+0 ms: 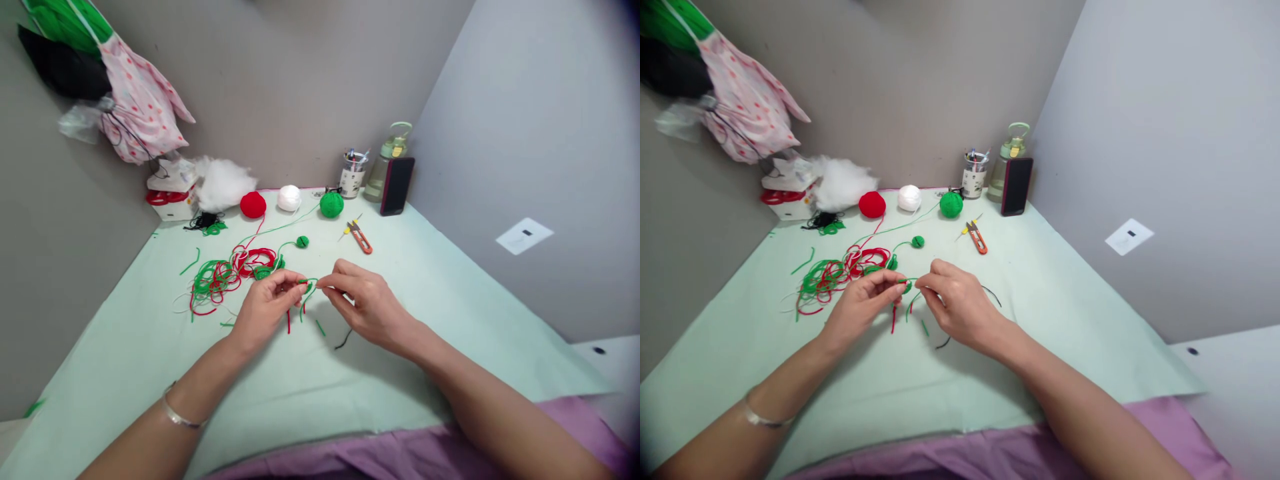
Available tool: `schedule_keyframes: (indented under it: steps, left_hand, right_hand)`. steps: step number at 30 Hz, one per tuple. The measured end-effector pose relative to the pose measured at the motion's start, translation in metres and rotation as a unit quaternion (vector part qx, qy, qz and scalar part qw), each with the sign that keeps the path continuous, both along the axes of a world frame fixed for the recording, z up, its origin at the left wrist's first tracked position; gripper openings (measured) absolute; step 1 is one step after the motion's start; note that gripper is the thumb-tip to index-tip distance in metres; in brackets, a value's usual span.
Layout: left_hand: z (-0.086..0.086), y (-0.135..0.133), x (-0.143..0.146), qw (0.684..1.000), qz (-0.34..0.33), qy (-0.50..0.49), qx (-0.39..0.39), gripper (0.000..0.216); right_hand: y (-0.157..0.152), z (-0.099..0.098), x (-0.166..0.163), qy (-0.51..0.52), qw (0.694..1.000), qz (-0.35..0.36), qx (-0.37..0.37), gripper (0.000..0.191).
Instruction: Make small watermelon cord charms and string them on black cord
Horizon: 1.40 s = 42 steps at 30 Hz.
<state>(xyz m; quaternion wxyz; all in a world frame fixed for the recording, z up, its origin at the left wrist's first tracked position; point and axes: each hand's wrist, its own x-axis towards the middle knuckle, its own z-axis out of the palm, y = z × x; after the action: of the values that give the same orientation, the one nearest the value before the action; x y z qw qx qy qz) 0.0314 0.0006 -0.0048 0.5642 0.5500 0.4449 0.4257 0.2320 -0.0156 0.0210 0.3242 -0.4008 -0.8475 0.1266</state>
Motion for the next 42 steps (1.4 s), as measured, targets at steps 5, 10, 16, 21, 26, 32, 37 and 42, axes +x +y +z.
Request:
schedule_keyframes:
  steps: [5, 10, 16, 21, 26, 32, 37, 42]
  left_hand:
    - [0.007, 0.001, -0.001, 0.988, -0.059, -0.111, -0.09, 0.021]
    - [0.014, 0.0, -0.003, 0.971, -0.099, -0.171, -0.134, 0.021]
    - [0.012, -0.001, -0.002, 0.982, -0.072, -0.139, -0.102, 0.024]
    - [0.005, -0.003, 0.002, 0.987, -0.072, -0.122, -0.071, 0.018]
    - [0.007, -0.006, 0.005, 0.978, -0.054, -0.167, -0.11, 0.022]
    - [0.009, -0.004, 0.002, 0.975, -0.055, -0.176, -0.125, 0.017]
    - [0.003, -0.004, 0.007, 0.977, -0.059, -0.165, -0.119, 0.02]
    - [-0.003, -0.005, 0.013, 0.982, -0.047, -0.152, -0.103, 0.024]
  right_hand:
    - [0.002, 0.006, 0.004, 0.101, 0.984, 0.005, -0.147, 0.018]
    - [0.007, 0.01, 0.008, 0.185, 0.952, 0.031, -0.242, 0.016]
    - [0.007, 0.009, 0.006, 0.188, 0.953, 0.019, -0.236, 0.016]
    - [0.006, 0.004, -0.001, 0.2, 0.952, 0.001, -0.232, 0.015]
    - [0.009, 0.001, 0.001, 0.21, 0.948, -0.001, -0.241, 0.014]
    - [0.01, 0.001, 0.005, 0.184, 0.938, 0.034, -0.291, 0.013]
    - [0.01, -0.007, -0.001, 0.248, 0.911, 0.019, -0.327, 0.005]
    - [0.007, -0.005, 0.0, 0.127, 0.977, -0.003, -0.169, 0.008]
